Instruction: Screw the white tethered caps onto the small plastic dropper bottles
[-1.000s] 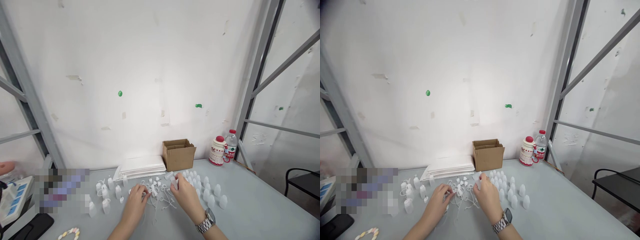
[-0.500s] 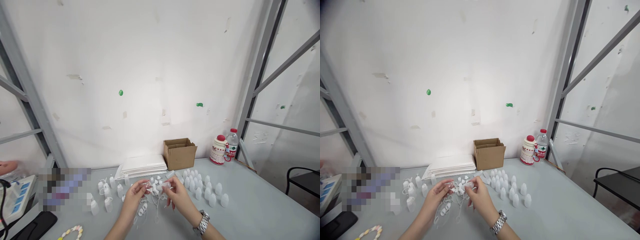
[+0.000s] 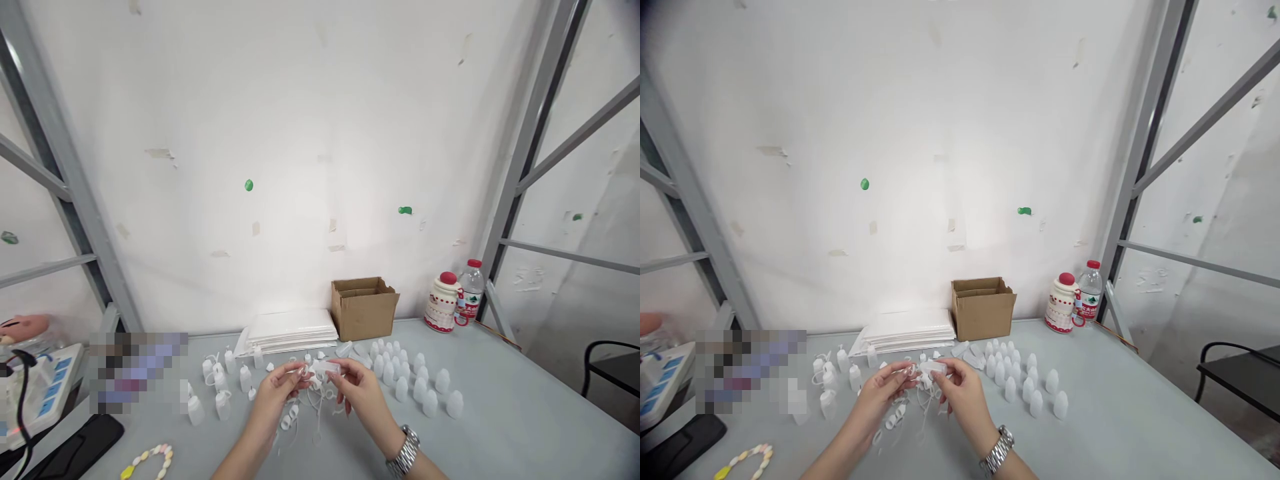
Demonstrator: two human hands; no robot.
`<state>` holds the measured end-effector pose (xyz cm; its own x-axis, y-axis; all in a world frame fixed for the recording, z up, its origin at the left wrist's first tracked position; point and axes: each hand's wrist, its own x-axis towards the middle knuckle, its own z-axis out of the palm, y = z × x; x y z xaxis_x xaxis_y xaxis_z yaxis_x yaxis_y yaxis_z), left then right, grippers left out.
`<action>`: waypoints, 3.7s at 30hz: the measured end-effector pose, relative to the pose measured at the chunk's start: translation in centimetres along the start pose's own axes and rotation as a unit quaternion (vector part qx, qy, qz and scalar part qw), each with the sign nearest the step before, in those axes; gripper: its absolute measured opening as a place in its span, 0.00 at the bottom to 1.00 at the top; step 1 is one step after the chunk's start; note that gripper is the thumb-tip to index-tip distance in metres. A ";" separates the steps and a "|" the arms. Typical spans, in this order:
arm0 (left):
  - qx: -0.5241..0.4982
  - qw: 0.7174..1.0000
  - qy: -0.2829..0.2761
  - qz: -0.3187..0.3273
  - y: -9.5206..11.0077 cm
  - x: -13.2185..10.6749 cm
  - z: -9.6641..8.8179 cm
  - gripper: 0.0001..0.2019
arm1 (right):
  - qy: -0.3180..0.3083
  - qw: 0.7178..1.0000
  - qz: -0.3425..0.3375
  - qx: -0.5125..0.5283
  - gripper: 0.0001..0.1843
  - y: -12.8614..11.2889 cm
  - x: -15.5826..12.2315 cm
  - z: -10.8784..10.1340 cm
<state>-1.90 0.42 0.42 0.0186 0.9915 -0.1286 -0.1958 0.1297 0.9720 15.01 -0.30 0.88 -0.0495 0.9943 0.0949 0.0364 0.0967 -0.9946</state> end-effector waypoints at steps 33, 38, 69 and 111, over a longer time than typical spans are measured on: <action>-0.113 0.986 -0.125 0.021 0.7 -1.7 1.2 0.12 | -0.038 0.999 -0.015 -0.020 0.20 1.5 -1.4 2.0; -0.121 0.986 -0.117 0.013 0.5 -1.7 1.3 0.12 | -0.094 0.993 0.055 0.039 0.26 1.2 -1.2 2.2; -0.185 0.982 -0.020 -0.018 0.4 -1.2 0.8 0.14 | -0.019 0.980 -0.094 -0.172 0.13 1.8 -1.9 1.7; -0.250 0.955 -0.147 -0.068 0.5 -2.2 1.7 0.10 | -0.044 0.998 -0.033 -0.013 0.21 1.3 -2.2 2.4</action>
<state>-0.41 -1.67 1.49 0.3376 0.9343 -0.1147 -0.6141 0.3110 0.7254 12.79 -2.49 -0.68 -0.1398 0.9780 0.1548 0.0563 0.1639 -0.9849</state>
